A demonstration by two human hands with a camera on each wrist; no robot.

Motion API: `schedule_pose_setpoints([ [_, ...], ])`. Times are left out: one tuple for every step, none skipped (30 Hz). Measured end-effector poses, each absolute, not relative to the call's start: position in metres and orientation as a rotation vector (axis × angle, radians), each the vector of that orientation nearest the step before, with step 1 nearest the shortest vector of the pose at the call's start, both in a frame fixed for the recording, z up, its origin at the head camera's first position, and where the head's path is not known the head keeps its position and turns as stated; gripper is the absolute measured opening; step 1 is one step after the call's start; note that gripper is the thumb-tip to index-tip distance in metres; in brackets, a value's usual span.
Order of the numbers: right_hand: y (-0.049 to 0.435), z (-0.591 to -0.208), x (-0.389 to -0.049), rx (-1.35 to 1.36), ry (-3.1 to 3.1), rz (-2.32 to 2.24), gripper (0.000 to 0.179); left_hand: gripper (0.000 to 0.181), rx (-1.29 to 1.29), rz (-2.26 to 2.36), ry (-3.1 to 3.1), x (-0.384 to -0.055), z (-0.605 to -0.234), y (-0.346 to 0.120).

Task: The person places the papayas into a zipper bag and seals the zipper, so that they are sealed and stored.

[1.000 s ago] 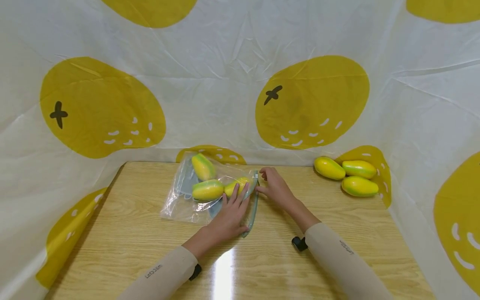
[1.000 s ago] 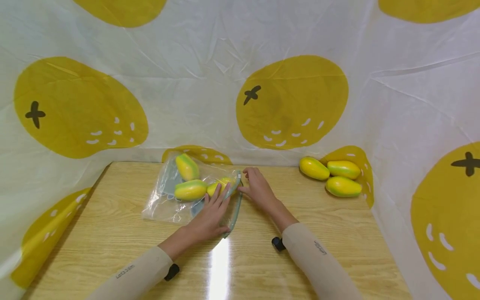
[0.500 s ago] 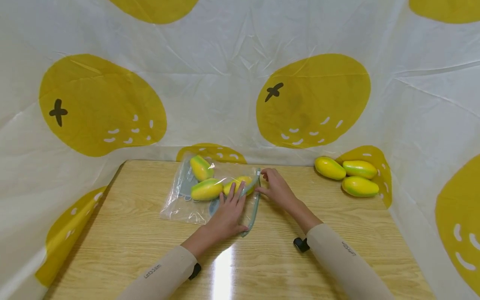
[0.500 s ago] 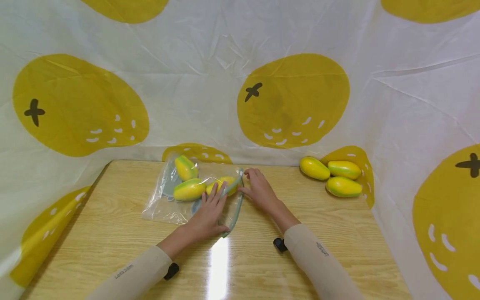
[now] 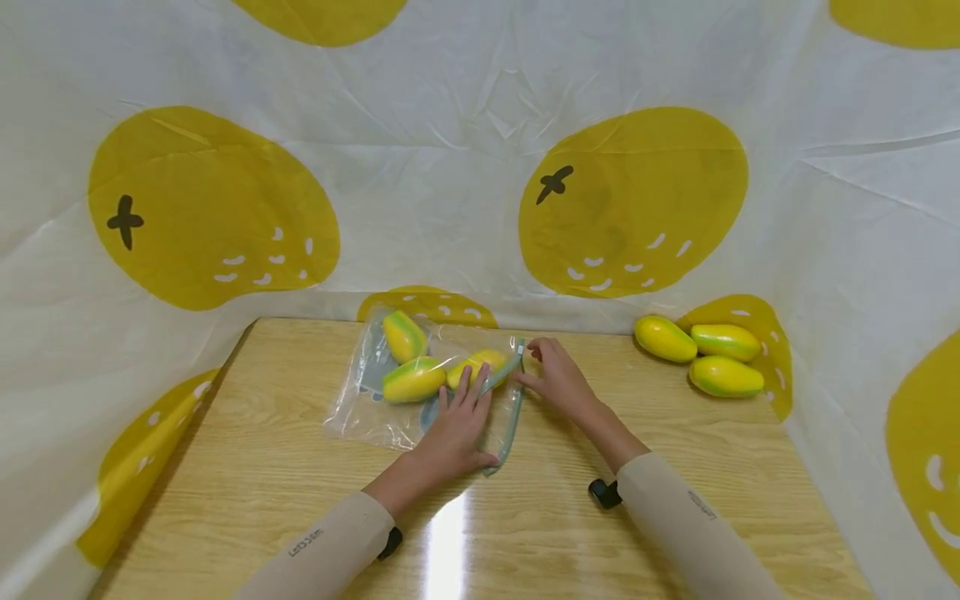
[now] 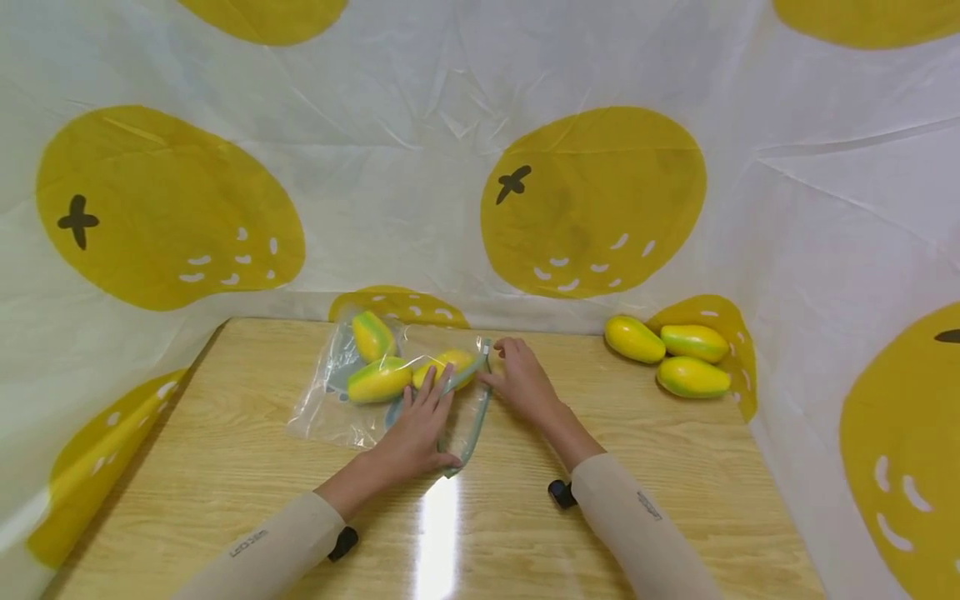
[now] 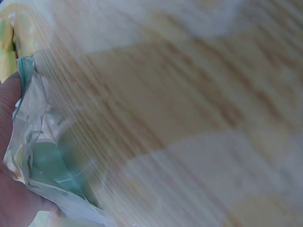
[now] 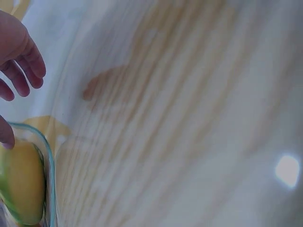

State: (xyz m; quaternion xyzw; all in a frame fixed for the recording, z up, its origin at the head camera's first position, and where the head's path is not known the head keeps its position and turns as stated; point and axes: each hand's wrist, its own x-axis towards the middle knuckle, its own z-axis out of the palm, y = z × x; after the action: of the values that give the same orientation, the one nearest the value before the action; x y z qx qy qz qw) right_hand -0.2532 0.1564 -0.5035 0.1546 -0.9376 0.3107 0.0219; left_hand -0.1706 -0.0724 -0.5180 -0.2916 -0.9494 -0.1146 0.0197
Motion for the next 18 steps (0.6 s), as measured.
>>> schedule_pose_setpoints([
  [0.16,-0.502,-0.251,0.472,-2.909,0.984,0.062,0.122,-0.903,-0.358,-2.946,-0.17,-0.518,-0.072],
  [0.165,-0.5,-0.248,0.462,-2.911,1.009,0.063,0.122,-0.9,-0.356,-2.948,-0.171,-0.518,-0.073],
  [0.171,-0.498,-0.246,0.45,-2.918,1.026,0.063,0.121,-0.899,-0.357,-2.948,-0.171,-0.518,-0.073],
  [0.176,-0.495,-0.244,0.439,-2.921,1.046,0.064,0.12,-0.898,-0.362,-2.947,-0.171,-0.518,-0.073],
  [0.183,-0.492,-0.242,0.425,-2.925,1.062,0.064,0.12,-0.896,-0.367,-2.945,-0.172,-0.517,-0.074],
  [0.19,-0.49,-0.24,0.417,-2.926,1.072,0.065,0.12,-0.895,-0.371,-2.942,-0.173,-0.517,-0.075],
  [0.198,-0.487,-0.238,0.407,-2.93,1.073,0.065,0.12,-0.891,-0.37,-2.938,-0.173,-0.517,-0.075],
  [0.207,-0.485,-0.236,0.398,-2.929,1.068,0.066,0.12,-0.887,-0.373,-2.938,-0.174,-0.517,-0.075],
  [0.216,-0.484,-0.234,0.392,-2.928,1.057,0.067,0.121,-0.886,-0.382,-2.935,-0.174,-0.517,-0.075],
  [0.226,-0.483,-0.231,0.384,-2.922,1.047,0.068,0.121,-0.888,-0.382,-2.938,-0.174,-0.517,-0.075],
  [0.236,-0.483,-0.228,0.378,-2.919,1.027,0.07,0.122,-0.894,-0.385,-2.941,-0.174,-0.518,-0.074],
  [0.247,-0.483,-0.225,0.37,-2.917,1.005,0.071,0.122,-0.902,-0.388,-2.943,-0.174,-0.519,-0.074],
  [0.257,-0.483,-0.223,0.362,-2.915,0.984,0.073,0.122,-0.909,-0.396,-2.946,-0.173,-0.519,-0.074],
  [0.268,-0.482,-0.221,0.354,-2.91,0.966,0.074,0.122,-0.915,-0.401,-2.956,-0.173,-0.52,-0.073],
  [0.278,-0.481,-0.219,0.344,-2.908,0.951,0.076,0.122,-0.918,-0.401,-2.963,-0.173,-0.52,-0.073],
  [0.287,-0.479,-0.218,0.335,-2.908,0.937,0.078,0.122,-0.915,-0.394,-2.971,-0.173,-0.521,-0.073],
  [0.296,-0.477,-0.218,0.324,-2.906,0.924,0.079,0.121,-0.908,-0.393,-2.974,-0.173,-0.521,-0.073],
  [0.305,-0.475,-0.218,0.308,-2.901,0.918,0.081,0.121,-0.898,-0.387,-2.976,-0.173,-0.521,-0.074],
])
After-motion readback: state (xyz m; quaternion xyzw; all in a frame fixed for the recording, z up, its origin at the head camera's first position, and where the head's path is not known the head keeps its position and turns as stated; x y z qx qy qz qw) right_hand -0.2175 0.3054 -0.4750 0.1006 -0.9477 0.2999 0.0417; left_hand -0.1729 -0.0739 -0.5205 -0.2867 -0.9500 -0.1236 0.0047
